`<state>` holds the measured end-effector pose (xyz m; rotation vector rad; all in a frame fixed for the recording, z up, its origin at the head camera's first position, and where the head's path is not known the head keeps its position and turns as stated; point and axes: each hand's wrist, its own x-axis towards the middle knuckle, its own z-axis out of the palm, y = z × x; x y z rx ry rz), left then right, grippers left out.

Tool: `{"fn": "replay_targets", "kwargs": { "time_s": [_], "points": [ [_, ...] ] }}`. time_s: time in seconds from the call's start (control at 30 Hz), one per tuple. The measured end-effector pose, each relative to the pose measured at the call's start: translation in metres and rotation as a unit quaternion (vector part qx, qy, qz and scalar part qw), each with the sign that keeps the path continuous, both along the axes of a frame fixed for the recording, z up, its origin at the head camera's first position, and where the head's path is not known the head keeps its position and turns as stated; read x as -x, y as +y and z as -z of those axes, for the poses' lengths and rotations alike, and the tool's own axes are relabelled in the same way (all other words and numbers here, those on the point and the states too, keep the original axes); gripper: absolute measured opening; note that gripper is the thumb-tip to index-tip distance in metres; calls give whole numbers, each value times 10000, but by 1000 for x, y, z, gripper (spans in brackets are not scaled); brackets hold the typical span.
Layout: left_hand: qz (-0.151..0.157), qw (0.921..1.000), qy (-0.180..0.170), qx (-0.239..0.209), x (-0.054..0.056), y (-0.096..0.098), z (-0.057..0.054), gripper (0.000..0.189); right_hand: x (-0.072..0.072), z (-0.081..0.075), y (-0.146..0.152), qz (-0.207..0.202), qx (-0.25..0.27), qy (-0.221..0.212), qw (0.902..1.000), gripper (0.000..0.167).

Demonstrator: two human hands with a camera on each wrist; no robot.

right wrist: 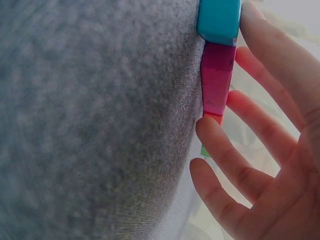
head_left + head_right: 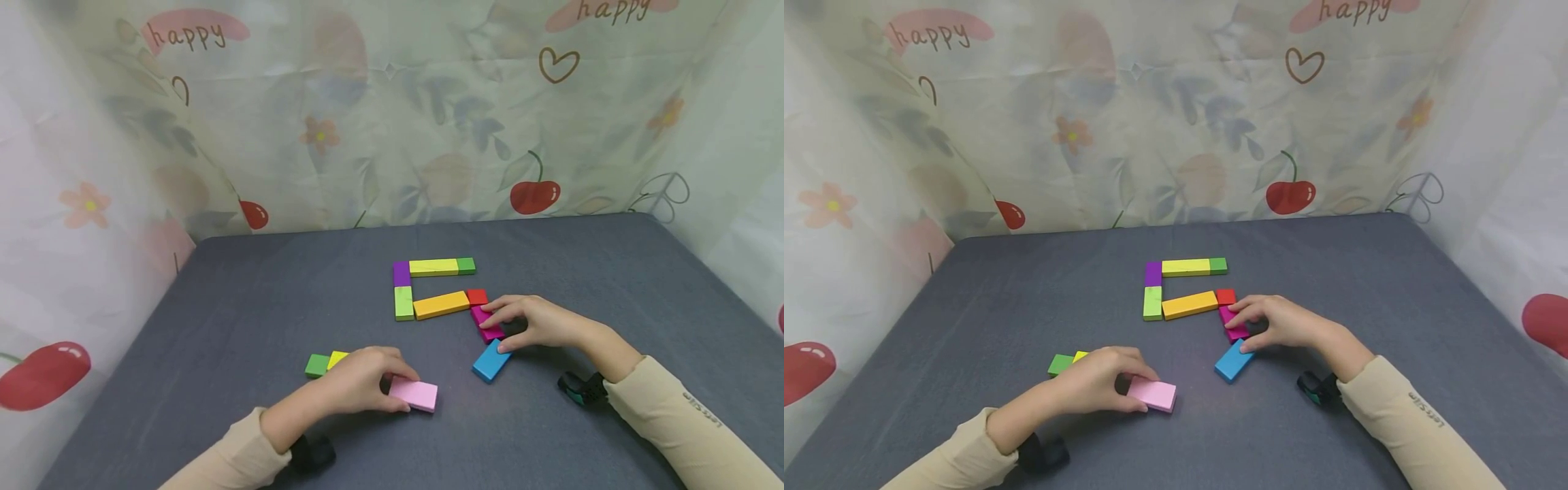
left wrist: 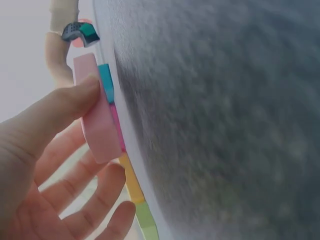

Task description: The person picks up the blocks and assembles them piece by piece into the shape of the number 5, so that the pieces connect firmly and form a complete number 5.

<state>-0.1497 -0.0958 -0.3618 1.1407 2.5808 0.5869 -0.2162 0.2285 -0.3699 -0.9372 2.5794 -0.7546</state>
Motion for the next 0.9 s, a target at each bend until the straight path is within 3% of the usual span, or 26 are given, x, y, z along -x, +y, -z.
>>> {"fn": "replay_targets", "kwargs": {
  "time_s": [0.43, 0.67, 0.9],
  "points": [
    [-371, 9993, 74, 37, -2, 18, -1, 35, 0, -1, -1, 24, -69, 24, 10000, 44],
    [-364, 9988, 334, 25, -2, 28, 0, 35, 0, 0, 1, -71, 12, 127, 9999, 43],
    [-383, 9988, 299, 23, -1, 36, 0, 35, 1, 1, 1, -112, 15, 154, 9998, 44]
  ]
}}
